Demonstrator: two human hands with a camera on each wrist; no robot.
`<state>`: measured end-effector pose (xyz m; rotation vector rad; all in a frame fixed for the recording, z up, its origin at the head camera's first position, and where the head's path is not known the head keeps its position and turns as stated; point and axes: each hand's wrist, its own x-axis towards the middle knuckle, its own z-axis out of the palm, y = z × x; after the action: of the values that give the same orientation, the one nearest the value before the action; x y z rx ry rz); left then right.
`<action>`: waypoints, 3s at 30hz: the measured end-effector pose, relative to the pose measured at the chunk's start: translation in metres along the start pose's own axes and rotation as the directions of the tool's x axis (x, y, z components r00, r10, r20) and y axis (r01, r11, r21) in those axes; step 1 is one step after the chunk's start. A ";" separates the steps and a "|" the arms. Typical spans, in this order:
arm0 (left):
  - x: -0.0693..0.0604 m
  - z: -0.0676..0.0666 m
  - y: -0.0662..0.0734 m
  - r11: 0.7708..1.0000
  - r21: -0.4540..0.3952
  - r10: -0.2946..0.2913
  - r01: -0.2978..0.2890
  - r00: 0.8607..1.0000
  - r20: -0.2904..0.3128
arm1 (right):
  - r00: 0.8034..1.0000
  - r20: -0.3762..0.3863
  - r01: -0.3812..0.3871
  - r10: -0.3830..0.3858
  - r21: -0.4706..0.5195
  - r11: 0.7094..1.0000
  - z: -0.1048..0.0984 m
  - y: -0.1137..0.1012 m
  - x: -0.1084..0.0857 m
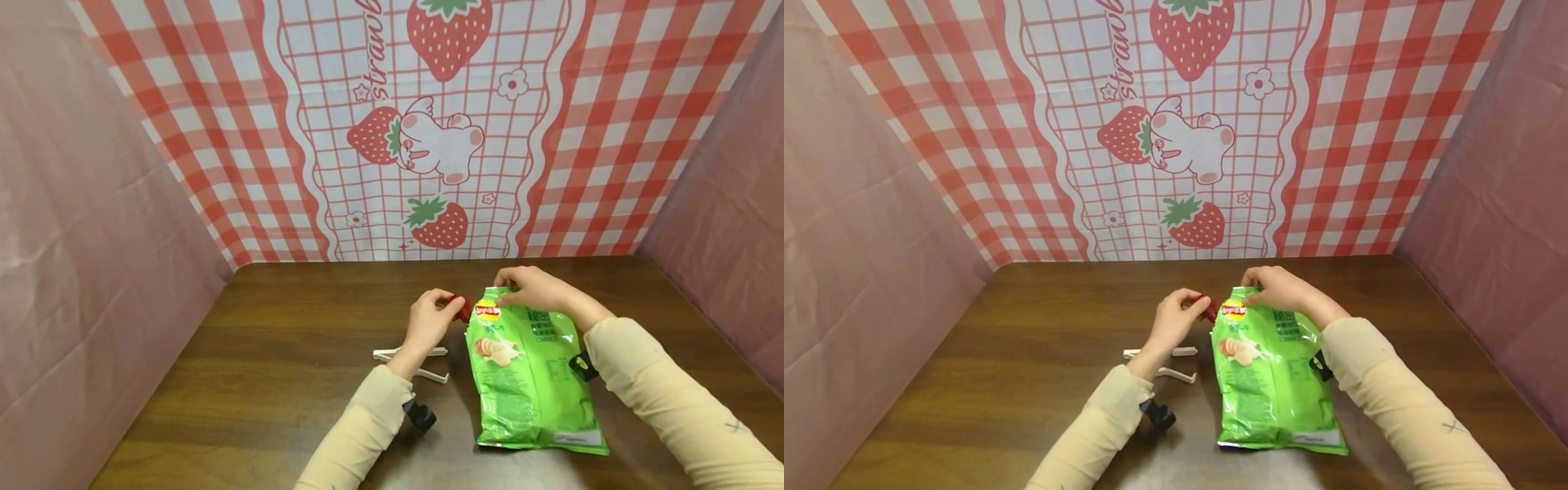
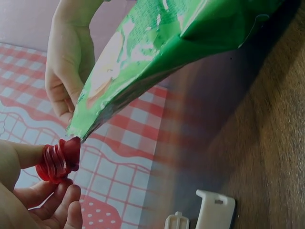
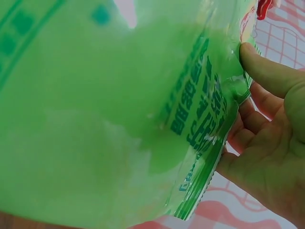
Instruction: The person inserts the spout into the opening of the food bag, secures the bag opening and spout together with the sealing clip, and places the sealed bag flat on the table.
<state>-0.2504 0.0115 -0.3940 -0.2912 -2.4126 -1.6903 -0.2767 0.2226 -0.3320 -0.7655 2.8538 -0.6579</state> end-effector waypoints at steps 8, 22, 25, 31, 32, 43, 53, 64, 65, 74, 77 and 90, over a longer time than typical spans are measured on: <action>0.000 0.003 0.003 0.999 -0.046 -0.020 0.020 1.000 -0.008 | 1.000 -0.011 -0.027 0.027 -0.003 1.000 0.000 -0.006 0.001; -0.002 0.010 0.002 0.900 -0.385 -0.158 0.205 0.976 0.152 | 0.998 -0.041 -0.035 0.038 0.056 0.998 0.002 -0.007 0.000; -0.003 0.012 0.001 0.903 -0.367 -0.165 0.221 0.970 0.179 | 0.999 -0.044 -0.027 0.030 0.060 0.998 0.002 -0.008 0.000; -0.003 0.017 -0.001 0.904 -0.367 -0.177 0.217 0.974 0.140 | 0.998 -0.053 -0.021 0.024 0.053 0.998 0.003 -0.011 0.001; -0.003 0.018 -0.001 0.901 -0.378 -0.176 0.213 0.976 0.130 | 0.998 -0.058 -0.024 0.027 0.049 0.999 0.003 -0.011 0.001; -0.011 0.031 0.004 0.820 -0.538 -0.207 0.195 0.978 0.039 | 0.994 -0.096 -0.046 0.050 0.041 0.998 0.005 -0.011 0.003; -0.012 0.037 0.004 0.835 -0.526 -0.200 0.160 0.980 -0.018 | 0.992 -0.104 -0.064 0.068 0.035 0.997 0.005 -0.013 0.002; -0.014 0.037 0.006 0.851 -0.506 -0.191 0.141 0.980 -0.047 | 0.990 -0.124 -0.067 0.070 0.025 0.997 0.004 -0.013 0.002; -0.014 0.038 0.006 0.845 -0.512 -0.201 0.151 0.979 -0.043 | 0.989 -0.127 -0.067 0.070 0.024 0.997 0.003 -0.013 0.002; -0.014 0.042 0.004 0.829 -0.545 -0.194 0.127 0.979 -0.066 | 0.990 -0.121 -0.074 0.077 0.026 0.997 0.003 -0.015 0.000; -0.014 0.042 0.005 0.825 -0.554 -0.187 0.114 0.979 -0.077 | 0.992 -0.117 -0.052 0.054 0.023 0.998 0.003 -0.015 0.001; -0.014 0.040 0.006 0.786 -0.606 -0.196 0.127 0.979 -0.049 | 1.000 -0.031 0.002 -0.001 0.025 1.000 0.005 -0.015 0.002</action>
<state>-0.2371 0.0504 -0.4051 -0.0619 -1.7948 -2.4546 -0.2708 0.2078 -0.3293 -0.7607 2.8669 -0.7111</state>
